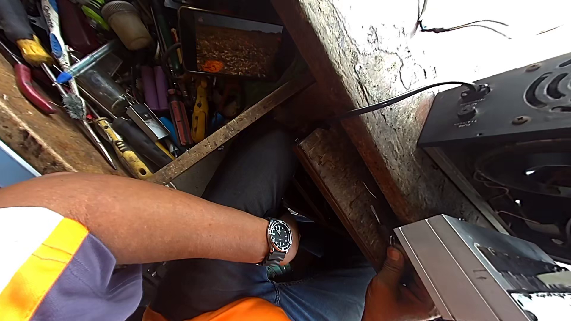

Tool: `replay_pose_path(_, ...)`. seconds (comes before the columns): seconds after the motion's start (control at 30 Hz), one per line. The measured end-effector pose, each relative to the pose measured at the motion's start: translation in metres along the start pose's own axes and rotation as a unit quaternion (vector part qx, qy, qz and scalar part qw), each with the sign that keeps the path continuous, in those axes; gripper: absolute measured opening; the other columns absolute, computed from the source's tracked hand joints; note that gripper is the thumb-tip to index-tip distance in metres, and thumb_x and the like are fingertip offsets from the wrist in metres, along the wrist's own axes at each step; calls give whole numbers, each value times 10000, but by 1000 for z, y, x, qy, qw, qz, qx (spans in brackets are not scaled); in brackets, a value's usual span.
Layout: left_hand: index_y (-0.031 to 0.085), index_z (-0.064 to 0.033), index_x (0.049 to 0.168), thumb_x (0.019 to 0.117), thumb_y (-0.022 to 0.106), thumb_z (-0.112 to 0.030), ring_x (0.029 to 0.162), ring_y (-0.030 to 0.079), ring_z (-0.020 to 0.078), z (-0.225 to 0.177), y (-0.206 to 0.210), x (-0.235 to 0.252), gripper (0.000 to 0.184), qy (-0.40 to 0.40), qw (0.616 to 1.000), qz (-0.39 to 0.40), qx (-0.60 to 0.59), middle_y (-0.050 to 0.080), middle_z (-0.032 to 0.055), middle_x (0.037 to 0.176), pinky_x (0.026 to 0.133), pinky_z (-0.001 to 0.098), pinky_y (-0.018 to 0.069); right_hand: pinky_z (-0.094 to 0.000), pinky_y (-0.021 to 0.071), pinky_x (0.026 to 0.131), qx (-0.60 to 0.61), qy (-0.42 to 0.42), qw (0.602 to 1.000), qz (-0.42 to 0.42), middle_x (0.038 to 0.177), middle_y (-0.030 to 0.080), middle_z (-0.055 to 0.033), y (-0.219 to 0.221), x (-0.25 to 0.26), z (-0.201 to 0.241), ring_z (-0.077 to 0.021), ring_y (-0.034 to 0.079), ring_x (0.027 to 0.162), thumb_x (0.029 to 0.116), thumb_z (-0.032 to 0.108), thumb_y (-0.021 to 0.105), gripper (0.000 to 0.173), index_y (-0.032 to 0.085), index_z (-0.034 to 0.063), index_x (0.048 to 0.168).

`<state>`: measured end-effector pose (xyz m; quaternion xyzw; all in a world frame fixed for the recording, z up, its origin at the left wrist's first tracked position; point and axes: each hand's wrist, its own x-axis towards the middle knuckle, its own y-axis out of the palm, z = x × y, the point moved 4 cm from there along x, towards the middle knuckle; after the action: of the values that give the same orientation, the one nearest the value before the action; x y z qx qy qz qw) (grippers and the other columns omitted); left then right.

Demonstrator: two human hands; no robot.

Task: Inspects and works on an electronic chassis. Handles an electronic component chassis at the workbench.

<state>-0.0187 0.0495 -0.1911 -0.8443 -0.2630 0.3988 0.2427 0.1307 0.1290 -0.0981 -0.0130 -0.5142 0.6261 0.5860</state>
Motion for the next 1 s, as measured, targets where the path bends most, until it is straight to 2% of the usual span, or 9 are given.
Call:
replay_pose_path(0.3,659,42,1019,973,574,-68,988,650,354,1,10,12,146,-7,1000,-25,-15,646,203,1038,839,514,516,-105,545,895,11,-17,1000,-1,931,742,-12,0,0,-1,70,693,939,907,-22,683,152,663,-156,978)
replay_pose_path(0.43,654,49,1048,994,530,-50,1027,642,363,-1,5,9,167,-20,1000,3,3,641,214,1080,875,518,507,-108,552,885,18,-16,1000,0,923,738,16,1,1,0,75,693,925,904,-24,690,132,658,-136,967)
replay_pose_path(0.53,656,43,1043,987,546,-49,1020,643,360,-1,0,4,154,-12,1000,8,11,642,209,1069,871,515,508,-108,552,888,22,-17,1000,0,923,742,28,1,1,0,81,692,926,909,-21,686,128,666,-130,973)
replay_pose_path(0.8,656,42,1034,975,578,-72,994,649,351,1,11,12,150,-4,1000,-14,-2,642,204,1049,841,512,518,-107,549,888,16,-21,1000,-1,926,740,17,1,1,0,77,691,933,911,-22,685,131,665,-135,974)
replay_pose_path(1.0,646,60,1079,991,548,-60,1025,647,368,0,12,16,178,-21,1000,2,-9,635,226,1088,861,518,523,-99,546,885,12,-9,1000,1,918,742,12,1,1,0,88,689,920,911,-36,671,129,663,-149,974)
